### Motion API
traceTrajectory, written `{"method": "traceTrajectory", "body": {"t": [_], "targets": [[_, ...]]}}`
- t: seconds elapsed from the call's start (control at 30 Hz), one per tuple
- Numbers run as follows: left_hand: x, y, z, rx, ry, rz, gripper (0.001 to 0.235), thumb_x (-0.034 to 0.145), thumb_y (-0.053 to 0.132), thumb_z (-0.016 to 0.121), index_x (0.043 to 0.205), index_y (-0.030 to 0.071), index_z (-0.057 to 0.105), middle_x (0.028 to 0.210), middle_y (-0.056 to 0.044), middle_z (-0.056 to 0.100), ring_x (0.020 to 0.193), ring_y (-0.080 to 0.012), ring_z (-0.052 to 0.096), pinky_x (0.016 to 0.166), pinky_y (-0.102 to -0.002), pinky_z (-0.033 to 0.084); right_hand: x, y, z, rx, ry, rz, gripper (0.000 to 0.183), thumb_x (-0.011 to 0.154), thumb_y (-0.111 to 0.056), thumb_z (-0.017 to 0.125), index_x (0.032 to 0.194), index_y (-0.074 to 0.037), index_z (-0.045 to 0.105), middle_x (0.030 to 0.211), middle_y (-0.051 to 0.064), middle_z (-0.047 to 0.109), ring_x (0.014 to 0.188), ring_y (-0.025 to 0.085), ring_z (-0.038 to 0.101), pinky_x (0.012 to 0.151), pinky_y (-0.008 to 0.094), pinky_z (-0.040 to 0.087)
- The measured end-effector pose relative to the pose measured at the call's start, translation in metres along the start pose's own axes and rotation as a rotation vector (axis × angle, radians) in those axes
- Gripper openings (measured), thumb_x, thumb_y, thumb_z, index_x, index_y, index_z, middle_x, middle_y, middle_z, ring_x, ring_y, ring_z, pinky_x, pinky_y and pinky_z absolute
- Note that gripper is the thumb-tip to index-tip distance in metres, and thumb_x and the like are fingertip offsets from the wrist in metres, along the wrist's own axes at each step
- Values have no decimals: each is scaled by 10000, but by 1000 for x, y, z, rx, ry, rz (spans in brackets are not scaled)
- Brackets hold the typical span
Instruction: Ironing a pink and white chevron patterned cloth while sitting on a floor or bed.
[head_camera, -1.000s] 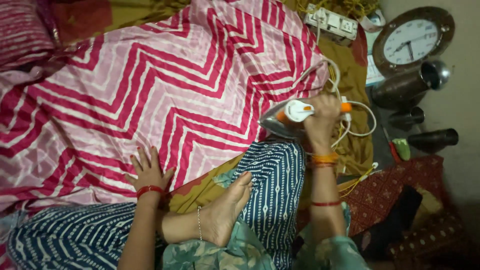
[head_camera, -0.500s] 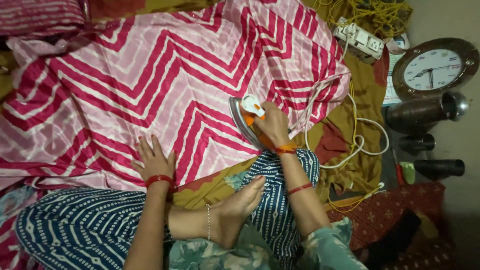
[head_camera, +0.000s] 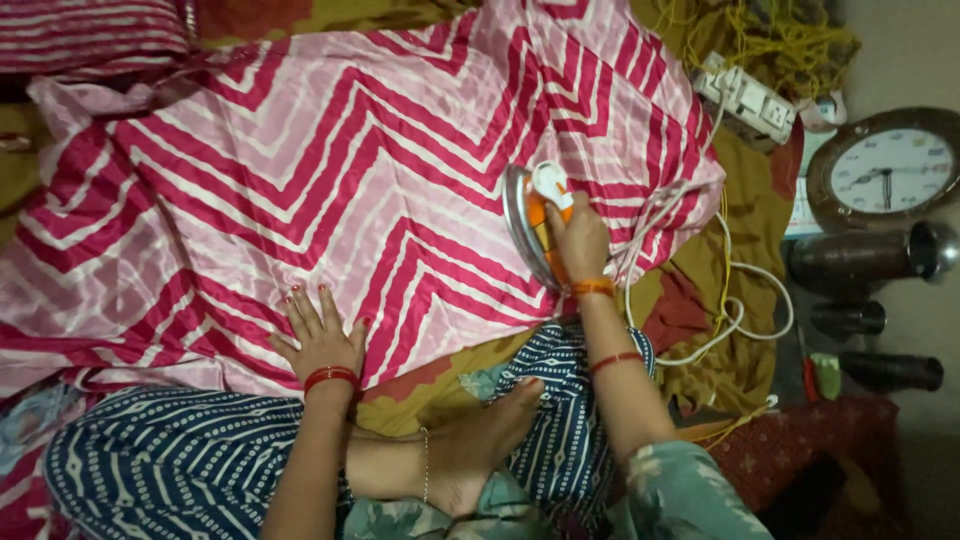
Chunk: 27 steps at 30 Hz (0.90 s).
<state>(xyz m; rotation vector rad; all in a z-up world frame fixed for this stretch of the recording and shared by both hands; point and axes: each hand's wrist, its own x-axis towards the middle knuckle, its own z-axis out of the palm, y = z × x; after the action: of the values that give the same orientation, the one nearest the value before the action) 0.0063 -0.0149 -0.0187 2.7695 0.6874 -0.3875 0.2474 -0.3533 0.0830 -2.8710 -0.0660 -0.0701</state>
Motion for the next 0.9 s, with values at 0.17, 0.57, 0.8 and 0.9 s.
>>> {"method": "traceTrajectory", "body": {"t": [0.17,0.57,0.8,0.9], "targets": [[0,5,-10,134,-88,-19,903,944,708,350,1648,218,66,1710,-167,-27,1572,-336,-49,1148,-729,70,35,20,13,4,51,33,480,935,-435,724,1101,0,606,882,283,712,830,486,688,694,571,524],[7,20,-75,223,-454,26,1372,717,741,749,1657,224,-105,1725,-145,-157,1583,-342,-126,1161,-723,169,-60,35,-8,47,61,48,460,956,-432,716,1021,16,629,883,300,700,823,498,679,697,571,522],[13,14,-45,299,-450,4,1398,729,745,745,1656,136,-106,1707,-235,-174,1563,-436,-152,1126,-754,202,-35,24,-6,25,39,151,450,952,-429,721,1044,5,643,820,306,693,790,502,681,676,577,523],[12,14,-48,291,-465,-3,1401,724,767,730,1648,142,-118,1705,-224,-184,1564,-436,-161,1131,-754,207,-4,27,4,31,73,165,451,947,-433,722,1060,-3,647,831,304,698,800,502,683,679,581,521]]}}
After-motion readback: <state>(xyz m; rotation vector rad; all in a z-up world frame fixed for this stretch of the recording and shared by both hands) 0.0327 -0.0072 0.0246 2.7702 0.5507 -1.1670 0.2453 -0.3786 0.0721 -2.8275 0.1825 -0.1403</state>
